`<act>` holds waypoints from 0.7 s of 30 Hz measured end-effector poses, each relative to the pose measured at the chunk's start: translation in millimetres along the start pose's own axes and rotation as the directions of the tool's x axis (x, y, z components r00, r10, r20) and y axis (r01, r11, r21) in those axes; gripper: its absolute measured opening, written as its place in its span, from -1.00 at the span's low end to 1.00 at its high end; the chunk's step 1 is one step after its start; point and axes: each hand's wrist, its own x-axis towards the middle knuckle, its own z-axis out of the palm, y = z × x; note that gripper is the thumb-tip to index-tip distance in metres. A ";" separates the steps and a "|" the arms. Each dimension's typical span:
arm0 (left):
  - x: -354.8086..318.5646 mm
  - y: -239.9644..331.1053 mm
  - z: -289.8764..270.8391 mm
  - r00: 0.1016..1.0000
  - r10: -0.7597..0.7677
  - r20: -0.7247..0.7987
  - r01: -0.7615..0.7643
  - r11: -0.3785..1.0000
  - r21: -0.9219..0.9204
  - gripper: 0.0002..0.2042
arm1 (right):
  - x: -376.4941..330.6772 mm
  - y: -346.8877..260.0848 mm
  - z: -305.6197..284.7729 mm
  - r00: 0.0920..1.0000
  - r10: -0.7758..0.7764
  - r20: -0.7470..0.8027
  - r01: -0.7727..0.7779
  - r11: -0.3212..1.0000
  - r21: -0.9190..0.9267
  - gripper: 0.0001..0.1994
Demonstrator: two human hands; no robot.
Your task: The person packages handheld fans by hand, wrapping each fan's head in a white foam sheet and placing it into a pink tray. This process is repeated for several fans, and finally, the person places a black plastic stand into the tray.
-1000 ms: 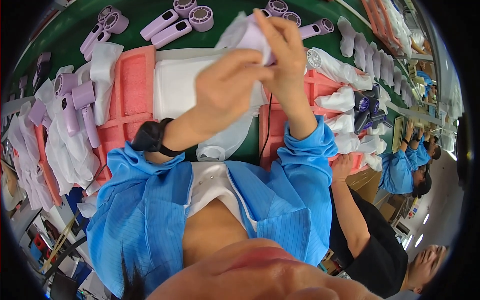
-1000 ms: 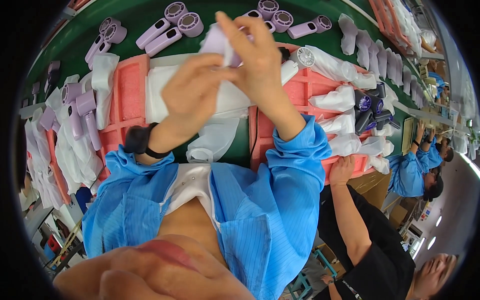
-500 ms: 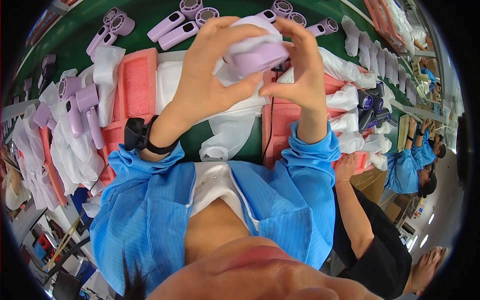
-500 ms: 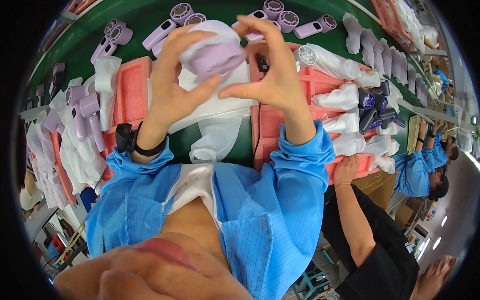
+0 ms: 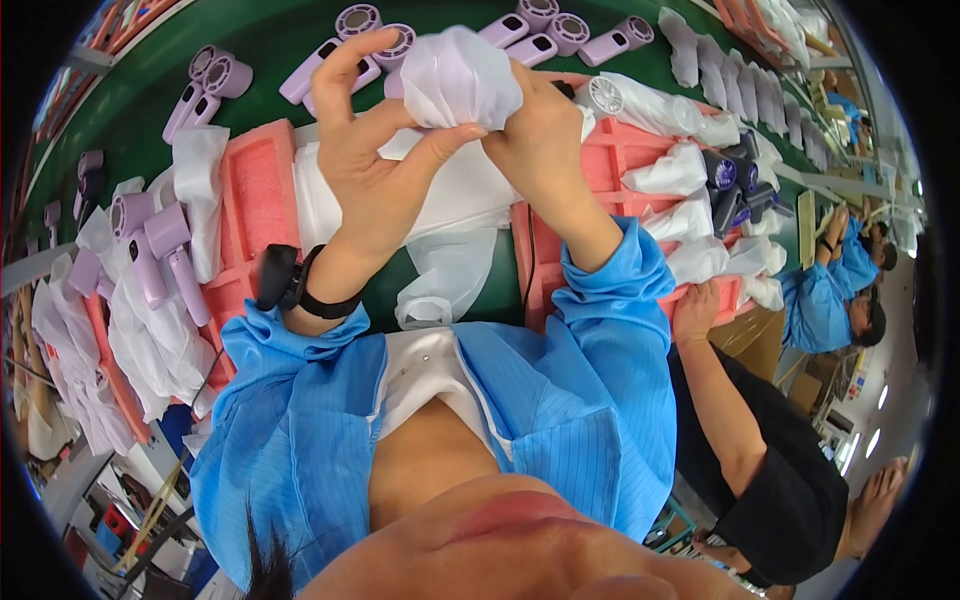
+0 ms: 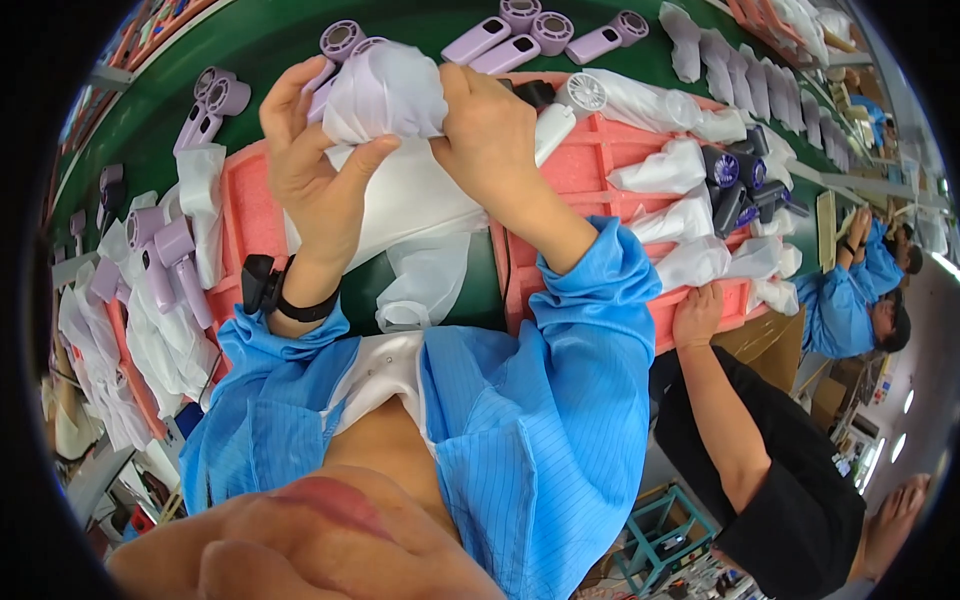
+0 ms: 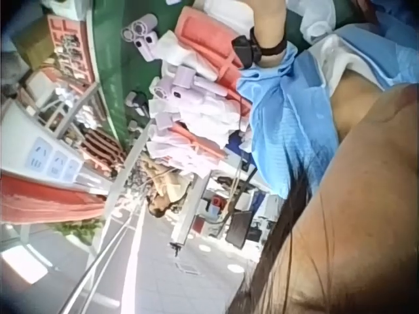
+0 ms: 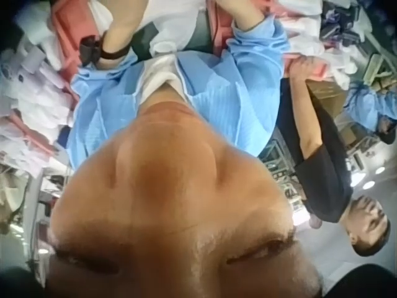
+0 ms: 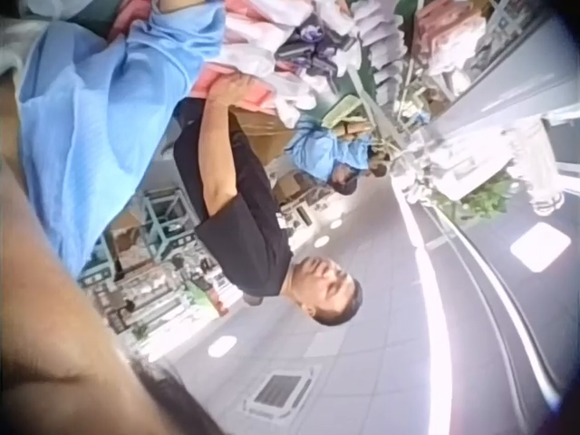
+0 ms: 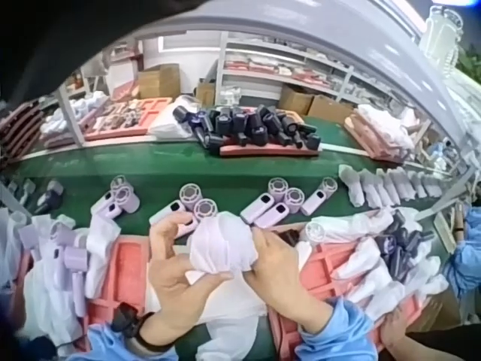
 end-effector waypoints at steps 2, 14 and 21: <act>0.7 3.9 -5.9 0.998 0.027 0.055 -0.034 0.990 0.140 -0.77 | 1.1 -1.7 -6.9 0.992 0.121 0.027 -0.120 0.993 -0.013 -0.54; -14.3 -35.8 17.0 0.841 -0.423 0.338 0.349 0.900 0.260 -0.80 | 83.6 263.7 -62.6 0.823 0.551 -0.135 -0.567 0.792 -0.225 -0.59; -51.3 -44.5 30.8 0.759 -0.314 0.570 0.000 0.876 0.483 -0.82 | 46.5 422.4 -79.7 0.932 0.346 0.107 -0.141 0.618 -0.774 -0.46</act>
